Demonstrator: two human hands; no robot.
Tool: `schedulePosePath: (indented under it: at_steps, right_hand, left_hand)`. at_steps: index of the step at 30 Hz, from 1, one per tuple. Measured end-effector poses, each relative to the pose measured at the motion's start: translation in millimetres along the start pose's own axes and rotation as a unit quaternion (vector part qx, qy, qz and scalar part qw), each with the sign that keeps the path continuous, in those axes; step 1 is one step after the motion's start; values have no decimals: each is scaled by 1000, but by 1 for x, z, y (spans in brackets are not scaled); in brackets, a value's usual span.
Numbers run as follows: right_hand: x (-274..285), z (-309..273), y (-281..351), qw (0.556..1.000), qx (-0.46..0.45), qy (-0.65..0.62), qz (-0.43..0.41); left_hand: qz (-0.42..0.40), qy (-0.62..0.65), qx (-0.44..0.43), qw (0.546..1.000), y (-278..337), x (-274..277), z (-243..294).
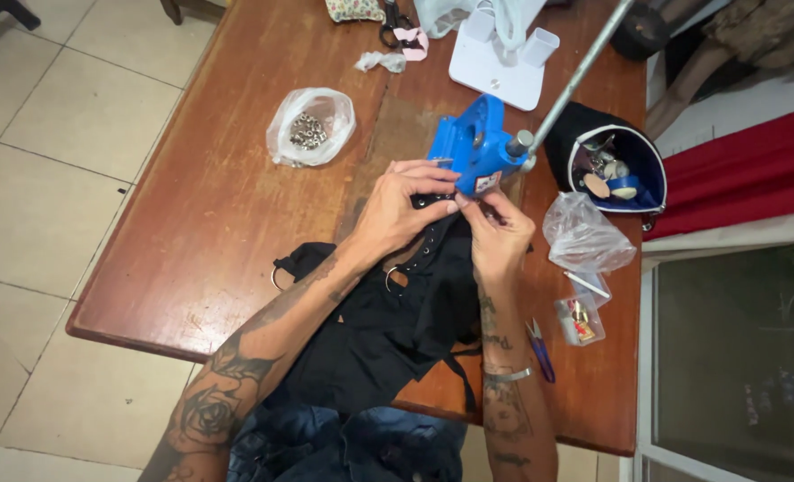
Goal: Attaching metal eyelets to a black garment using a manual hand press tool
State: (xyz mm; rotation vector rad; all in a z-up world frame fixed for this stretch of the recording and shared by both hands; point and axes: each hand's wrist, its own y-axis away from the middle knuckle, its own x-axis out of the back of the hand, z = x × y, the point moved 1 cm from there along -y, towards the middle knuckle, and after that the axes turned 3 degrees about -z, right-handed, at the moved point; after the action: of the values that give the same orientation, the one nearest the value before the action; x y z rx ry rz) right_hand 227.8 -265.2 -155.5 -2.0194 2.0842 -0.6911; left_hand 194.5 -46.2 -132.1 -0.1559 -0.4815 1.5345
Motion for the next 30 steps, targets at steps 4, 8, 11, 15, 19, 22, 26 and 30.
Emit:
schedulePosePath:
  at_steps: [4,8,11,15,19,22,26,30]
  right_hand:
    - [4,-29,-9,998,29,33,-35]
    - [2,-42,-10,998,-8,-14,-61]
    - [5,-38,-11,997,-8,-22,-76]
    - [13,-39,-15,994,7,28,-101]
    - [10,-66,-17,993,-12,56,-101]
    - [5,-82,-20,990,-29,83,-106]
    - [7,-66,-18,993,-43,2,-108]
    - [11,-65,-20,991,-43,18,-124]
  left_hand:
    - [-10,-2,-3,1000,1,3,3]
    - [-14,-8,0,1000,1,4,9]
    - [-19,-16,3,1000,0,5,6]
    - [-26,-19,14,999,2,7,10]
    - [-35,-26,24,999,7,12,25]
    - [-59,-32,28,997,5,19,36]
    - [-57,-25,52,997,4,19,40]
    - [-55,-35,58,996,1,18,38]
